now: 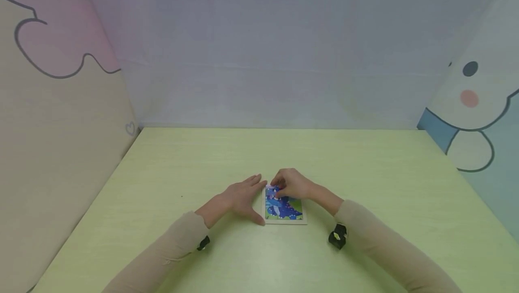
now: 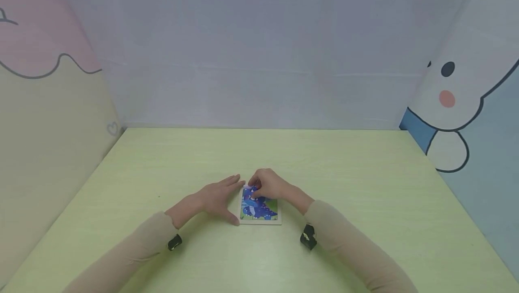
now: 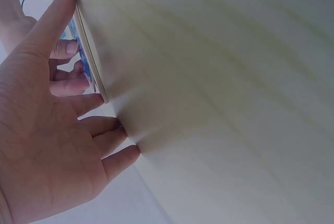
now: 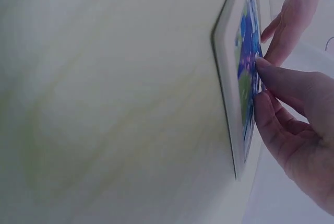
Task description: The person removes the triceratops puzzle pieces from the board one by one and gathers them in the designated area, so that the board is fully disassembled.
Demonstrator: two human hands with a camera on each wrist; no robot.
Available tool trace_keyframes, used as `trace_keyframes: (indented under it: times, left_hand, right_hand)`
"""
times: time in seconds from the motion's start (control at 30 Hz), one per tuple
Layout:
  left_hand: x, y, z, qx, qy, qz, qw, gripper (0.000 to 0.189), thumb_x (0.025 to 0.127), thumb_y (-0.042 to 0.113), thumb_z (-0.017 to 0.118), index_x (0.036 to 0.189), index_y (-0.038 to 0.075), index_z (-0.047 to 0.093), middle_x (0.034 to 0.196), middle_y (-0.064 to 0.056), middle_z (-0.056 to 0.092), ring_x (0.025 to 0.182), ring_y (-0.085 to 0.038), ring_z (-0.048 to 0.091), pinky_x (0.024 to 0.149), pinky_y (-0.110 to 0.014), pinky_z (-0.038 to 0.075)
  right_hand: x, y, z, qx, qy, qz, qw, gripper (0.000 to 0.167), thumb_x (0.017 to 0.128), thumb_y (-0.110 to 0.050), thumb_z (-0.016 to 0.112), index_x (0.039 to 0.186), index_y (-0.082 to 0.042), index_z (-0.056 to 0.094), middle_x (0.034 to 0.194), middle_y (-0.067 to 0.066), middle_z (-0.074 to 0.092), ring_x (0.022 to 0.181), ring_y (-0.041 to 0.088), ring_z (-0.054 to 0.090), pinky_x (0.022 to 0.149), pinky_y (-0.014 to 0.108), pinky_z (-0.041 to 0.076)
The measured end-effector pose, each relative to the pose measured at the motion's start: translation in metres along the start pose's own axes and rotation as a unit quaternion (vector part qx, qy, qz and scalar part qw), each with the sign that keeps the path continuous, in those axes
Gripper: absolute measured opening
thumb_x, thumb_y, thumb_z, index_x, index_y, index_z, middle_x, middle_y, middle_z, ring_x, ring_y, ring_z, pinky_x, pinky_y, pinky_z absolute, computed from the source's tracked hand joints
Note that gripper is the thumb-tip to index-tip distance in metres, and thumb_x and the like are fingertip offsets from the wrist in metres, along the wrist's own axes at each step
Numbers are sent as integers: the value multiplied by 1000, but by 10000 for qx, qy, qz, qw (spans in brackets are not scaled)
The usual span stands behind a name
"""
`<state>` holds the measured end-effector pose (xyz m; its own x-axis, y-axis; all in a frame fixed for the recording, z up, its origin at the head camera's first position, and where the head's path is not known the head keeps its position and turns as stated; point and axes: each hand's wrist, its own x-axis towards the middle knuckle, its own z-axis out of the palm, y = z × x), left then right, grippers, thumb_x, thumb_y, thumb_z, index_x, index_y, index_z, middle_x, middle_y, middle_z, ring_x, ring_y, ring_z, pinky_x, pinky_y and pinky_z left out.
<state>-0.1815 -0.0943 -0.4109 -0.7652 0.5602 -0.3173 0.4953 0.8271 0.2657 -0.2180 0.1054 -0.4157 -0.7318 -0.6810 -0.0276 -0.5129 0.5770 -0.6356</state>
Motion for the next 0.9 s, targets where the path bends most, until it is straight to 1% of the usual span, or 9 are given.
trace_keyframes:
  times: [0.2, 0.37, 0.6, 0.73, 0.9]
  left_hand:
    - [0, 0, 0, -22, 1, 4, 10000, 105, 65, 62, 69, 145, 13, 23, 151, -10, 12, 139, -25, 10, 107, -46, 26]
    - [1, -1, 0, -54, 16, 18, 10000, 105, 65, 62, 68, 145, 13, 22, 151, -10, 12, 139, -24, 9, 107, -46, 26]
    - [2, -1, 2, -25, 75, 106, 9999, 105, 65, 63, 68, 145, 12, 22, 151, -11, 12, 139, -24, 10, 107, -45, 26]
    - [2, 0, 2, 2, 70, 106, 9999, 105, 65, 63, 68, 145, 12, 22, 151, -11, 12, 138, -25, 10, 107, -46, 26]
    - [3, 1, 2, 0, 48, 125, 9999, 106, 65, 63, 68, 145, 12, 22, 151, -11, 12, 138, -25, 10, 107, -46, 26]
  right_hand:
    - [0, 0, -3, -247, -43, -356, 9990, 27, 72, -6, 74, 97, 4, 67, 86, 7, 61, 75, 15, 60, 65, 14, 49]
    - [0, 1, -4, -376, -17, -470, 9982, 26, 73, -6, 73, 96, 4, 67, 85, 6, 60, 73, 13, 58, 62, 15, 48]
    - [-1, 5, -2, -385, 0, -405, 9984, 26, 74, -7, 73, 97, 3, 68, 86, 5, 60, 73, 11, 57, 62, 15, 48]
    - [-2, 6, -3, -347, 26, -380, 9987, 26, 74, -8, 72, 98, 2, 68, 86, 4, 60, 73, 10, 56, 62, 15, 48]
    - [-5, 6, -5, -289, 2, -362, 9989, 26, 75, -9, 71, 99, 0, 68, 88, 3, 61, 76, 11, 57, 65, 17, 49]
